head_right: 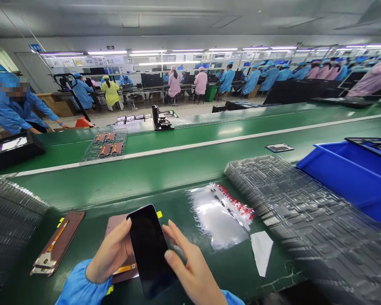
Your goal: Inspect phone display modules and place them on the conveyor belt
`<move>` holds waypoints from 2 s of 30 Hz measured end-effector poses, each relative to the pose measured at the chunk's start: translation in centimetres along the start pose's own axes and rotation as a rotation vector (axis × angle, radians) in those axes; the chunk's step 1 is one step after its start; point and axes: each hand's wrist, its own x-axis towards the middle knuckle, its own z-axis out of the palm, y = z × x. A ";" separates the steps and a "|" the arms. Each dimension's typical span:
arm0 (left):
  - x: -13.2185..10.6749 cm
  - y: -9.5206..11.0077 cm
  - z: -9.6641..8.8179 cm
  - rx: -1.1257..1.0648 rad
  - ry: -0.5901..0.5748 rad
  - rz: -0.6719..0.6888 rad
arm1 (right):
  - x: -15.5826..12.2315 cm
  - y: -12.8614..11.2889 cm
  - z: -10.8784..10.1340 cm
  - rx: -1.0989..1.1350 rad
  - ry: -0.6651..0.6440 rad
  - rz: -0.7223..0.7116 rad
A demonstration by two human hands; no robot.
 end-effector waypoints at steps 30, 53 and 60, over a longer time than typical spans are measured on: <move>-1.4 -2.2 1.1 0.709 0.037 0.072 | 0.7 -0.1 -0.1 0.507 0.054 0.237; 8.6 6.0 -3.7 0.322 0.112 -0.089 | 4.9 3.5 -1.1 0.278 -0.118 0.309; 16.3 9.5 -7.4 0.498 0.475 0.184 | 8.2 10.4 -2.1 0.167 0.267 0.296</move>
